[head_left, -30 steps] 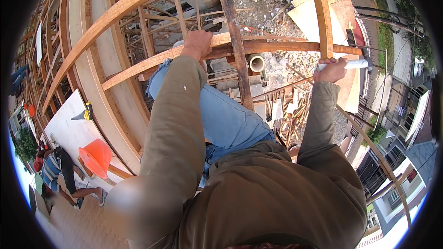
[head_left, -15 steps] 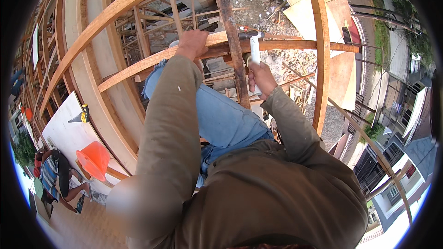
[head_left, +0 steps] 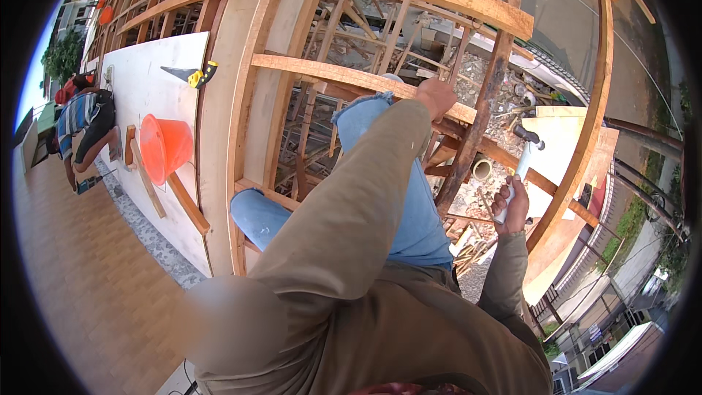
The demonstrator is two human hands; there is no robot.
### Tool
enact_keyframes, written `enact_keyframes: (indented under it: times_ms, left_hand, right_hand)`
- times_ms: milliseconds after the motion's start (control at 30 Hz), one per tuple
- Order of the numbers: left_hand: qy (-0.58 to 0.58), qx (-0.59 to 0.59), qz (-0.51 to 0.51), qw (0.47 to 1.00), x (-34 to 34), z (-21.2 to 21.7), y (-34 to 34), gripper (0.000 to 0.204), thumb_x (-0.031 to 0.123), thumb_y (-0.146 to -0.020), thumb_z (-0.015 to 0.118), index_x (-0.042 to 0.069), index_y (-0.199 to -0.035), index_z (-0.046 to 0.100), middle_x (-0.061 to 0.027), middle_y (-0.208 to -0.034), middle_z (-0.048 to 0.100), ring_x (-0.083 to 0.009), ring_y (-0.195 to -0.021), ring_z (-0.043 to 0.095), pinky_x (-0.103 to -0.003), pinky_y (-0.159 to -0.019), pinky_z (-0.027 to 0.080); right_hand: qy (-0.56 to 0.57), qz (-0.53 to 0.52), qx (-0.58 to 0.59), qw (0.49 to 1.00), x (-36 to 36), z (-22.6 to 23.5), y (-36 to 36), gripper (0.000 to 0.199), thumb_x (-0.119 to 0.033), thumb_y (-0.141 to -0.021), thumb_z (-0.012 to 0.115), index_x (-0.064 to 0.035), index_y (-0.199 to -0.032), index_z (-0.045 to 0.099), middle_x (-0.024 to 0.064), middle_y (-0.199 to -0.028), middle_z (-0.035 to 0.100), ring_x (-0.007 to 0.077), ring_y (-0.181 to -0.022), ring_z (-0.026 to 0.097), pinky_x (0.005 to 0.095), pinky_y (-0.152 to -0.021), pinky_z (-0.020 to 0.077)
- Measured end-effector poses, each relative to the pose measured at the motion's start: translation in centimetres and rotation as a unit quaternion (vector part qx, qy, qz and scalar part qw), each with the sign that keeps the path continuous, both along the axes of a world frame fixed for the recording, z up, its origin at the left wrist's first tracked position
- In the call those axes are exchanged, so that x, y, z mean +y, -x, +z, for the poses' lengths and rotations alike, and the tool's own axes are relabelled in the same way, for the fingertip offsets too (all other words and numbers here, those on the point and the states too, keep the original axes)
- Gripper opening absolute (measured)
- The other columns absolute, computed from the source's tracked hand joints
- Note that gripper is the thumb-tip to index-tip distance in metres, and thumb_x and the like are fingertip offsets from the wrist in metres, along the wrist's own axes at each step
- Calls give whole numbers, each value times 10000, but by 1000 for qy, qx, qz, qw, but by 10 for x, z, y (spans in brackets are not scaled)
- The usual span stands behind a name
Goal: The person positions a wooden plank onto a curved wooden frame, then uses a hand saw to cut the plank to size. After cutting, the person places the plank into the frame and secures it by hammering nails with a hammer.
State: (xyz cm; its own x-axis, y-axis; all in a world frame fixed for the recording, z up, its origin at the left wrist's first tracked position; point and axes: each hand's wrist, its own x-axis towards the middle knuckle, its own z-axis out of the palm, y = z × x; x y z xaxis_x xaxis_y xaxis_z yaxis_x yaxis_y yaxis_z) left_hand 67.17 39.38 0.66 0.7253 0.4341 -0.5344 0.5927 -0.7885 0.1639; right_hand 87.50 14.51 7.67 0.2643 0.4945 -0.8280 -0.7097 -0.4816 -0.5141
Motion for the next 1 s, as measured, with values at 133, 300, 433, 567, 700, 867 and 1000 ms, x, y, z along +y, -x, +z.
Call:
enact_keyframes:
  times_ms: [133,300,433,567,700,867,1000]
  left_hand:
    - [-7,-4,64,998,3,38,16,590,494,-685,904,60,-1057,759,-119,-1039,762,-303,-1013,734,-413,-837,578]
    - [-61,-359,337,868,-19,129,73,372,392,-840,796,38,-937,732,-162,-838,730,-341,-820,729,-426,-706,566]
    - [-120,-490,501,703,-71,133,174,294,344,-871,762,53,-899,726,-144,-723,691,-296,-665,694,-409,-593,526]
    - [-185,-334,671,636,-163,93,292,353,384,-860,762,55,-797,653,-104,-607,594,-284,-561,598,-423,-535,444]
    - [-307,-145,841,422,-248,40,394,464,413,-837,775,28,-885,522,-197,-856,630,-400,-783,618,-487,-701,466]
    - [-368,-54,897,238,-316,-43,422,687,510,-763,839,-18,-1013,478,-186,-989,590,-387,-948,607,-481,-825,467]
    - [-238,-153,955,84,-302,-33,422,701,515,-772,821,-11,-1075,470,-248,-1021,636,-427,-968,648,-494,-870,491]
  right_hand:
    - [-12,-6,-208,978,31,20,-29,275,-354,-1043,552,-85,-1082,506,-16,-690,451,87,-478,438,257,-355,362]
    - [-26,75,-280,957,60,34,-16,239,-312,-1045,529,-81,-1091,488,-5,-691,455,92,-432,438,259,-334,369]
    - [-82,216,-296,927,84,27,36,208,-276,-1041,550,-81,-1027,482,1,-673,447,94,-411,437,256,-325,373]
    - [-190,414,-358,815,126,12,101,220,-243,-1046,563,-25,-1082,558,-16,-672,480,50,-473,424,244,-415,368]
    - [-311,576,-488,578,192,14,175,325,-197,-978,652,-9,-1217,538,243,-804,644,394,-748,692,460,-665,514]
    - [-364,723,-534,244,266,44,330,460,-382,-1012,595,-27,-1302,547,279,-905,693,493,-871,669,552,-748,517]
    - [-374,737,-564,-1,267,38,421,427,-401,-1038,508,-155,-1386,478,260,-871,698,443,-828,704,559,-684,547]
